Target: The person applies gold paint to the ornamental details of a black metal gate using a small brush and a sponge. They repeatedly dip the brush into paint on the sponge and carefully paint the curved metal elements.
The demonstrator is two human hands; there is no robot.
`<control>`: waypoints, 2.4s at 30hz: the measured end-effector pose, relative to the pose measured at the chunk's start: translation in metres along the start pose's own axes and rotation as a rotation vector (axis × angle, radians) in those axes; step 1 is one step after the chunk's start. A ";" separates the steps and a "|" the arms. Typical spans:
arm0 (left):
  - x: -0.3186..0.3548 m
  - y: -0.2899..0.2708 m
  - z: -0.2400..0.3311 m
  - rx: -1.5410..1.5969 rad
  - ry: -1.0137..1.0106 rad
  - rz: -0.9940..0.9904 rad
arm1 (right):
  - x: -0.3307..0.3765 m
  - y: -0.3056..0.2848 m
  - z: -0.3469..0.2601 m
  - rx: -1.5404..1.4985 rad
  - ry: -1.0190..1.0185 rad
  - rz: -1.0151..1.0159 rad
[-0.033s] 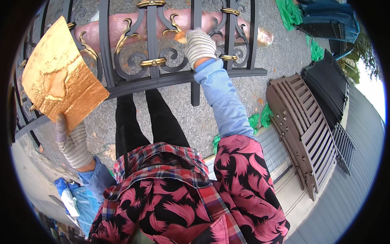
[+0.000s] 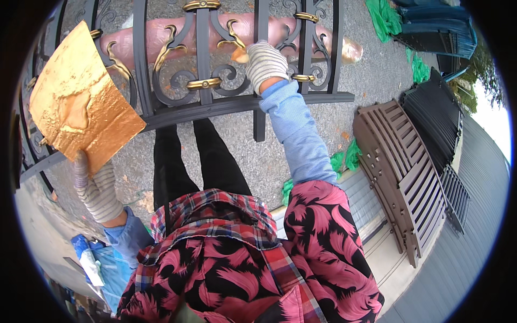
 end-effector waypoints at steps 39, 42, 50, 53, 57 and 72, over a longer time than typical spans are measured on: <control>0.000 -0.001 -0.019 0.106 0.082 0.043 | -0.087 -0.025 -0.028 -0.065 -0.104 0.056; 0.000 0.004 -0.027 0.105 0.072 0.042 | -0.096 -0.019 -0.023 -0.120 -0.084 0.126; -0.001 0.028 -0.042 0.139 -0.003 -0.098 | -0.049 -0.062 -0.006 -0.327 -0.067 0.225; 0.002 0.036 -0.063 0.203 -0.022 -0.065 | -0.024 -0.064 -0.010 -0.401 -0.307 0.390; 0.012 0.051 -0.068 0.205 -0.058 -0.164 | 0.028 -0.094 -0.056 -0.742 -0.291 0.260; 0.079 0.117 -0.114 0.096 -0.224 -0.380 | 0.127 -0.120 -0.060 -0.084 -0.398 0.269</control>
Point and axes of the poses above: each hand's wrist, its own x-axis away from the middle knuckle, its own y-axis out of the palm, z = x × y, the point moved 6 cm from there along -x, towards the middle knuckle, and after that the axes turned 7 degrees about -x, right-handed, at the moved point
